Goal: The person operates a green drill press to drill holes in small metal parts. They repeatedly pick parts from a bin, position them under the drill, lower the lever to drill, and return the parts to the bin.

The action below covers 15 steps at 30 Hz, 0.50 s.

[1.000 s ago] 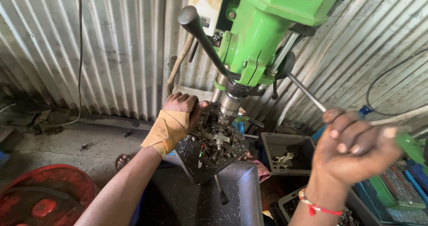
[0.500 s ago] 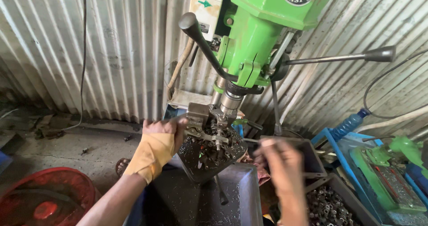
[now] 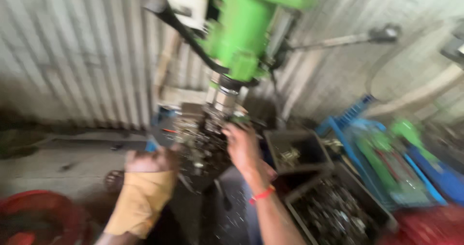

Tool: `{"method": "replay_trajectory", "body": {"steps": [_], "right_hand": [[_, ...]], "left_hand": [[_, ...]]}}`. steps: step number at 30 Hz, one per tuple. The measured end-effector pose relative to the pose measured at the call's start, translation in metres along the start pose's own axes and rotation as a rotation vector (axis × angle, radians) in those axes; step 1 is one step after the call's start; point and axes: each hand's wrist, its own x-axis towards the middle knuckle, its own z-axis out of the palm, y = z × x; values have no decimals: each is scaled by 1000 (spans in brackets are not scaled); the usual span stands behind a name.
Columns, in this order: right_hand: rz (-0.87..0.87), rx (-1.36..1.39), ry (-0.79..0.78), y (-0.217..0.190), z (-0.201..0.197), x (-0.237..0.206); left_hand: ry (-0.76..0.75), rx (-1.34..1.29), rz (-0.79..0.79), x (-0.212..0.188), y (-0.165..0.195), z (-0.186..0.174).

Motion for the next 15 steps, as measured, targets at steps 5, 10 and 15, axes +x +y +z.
{"method": "replay_trajectory", "body": {"steps": [5, 10, 15], "right_hand": [[-42, 122, -26, 11, -6, -5], [405, 207, -305, 9, -51, -30], [151, -509, -171, 12, -144, -101]], "left_hand": [[44, -125, -43, -11, -7, 4], [28, -104, -76, -9, -4, -1], [45, -111, -101, -6, -4, -1]]}}
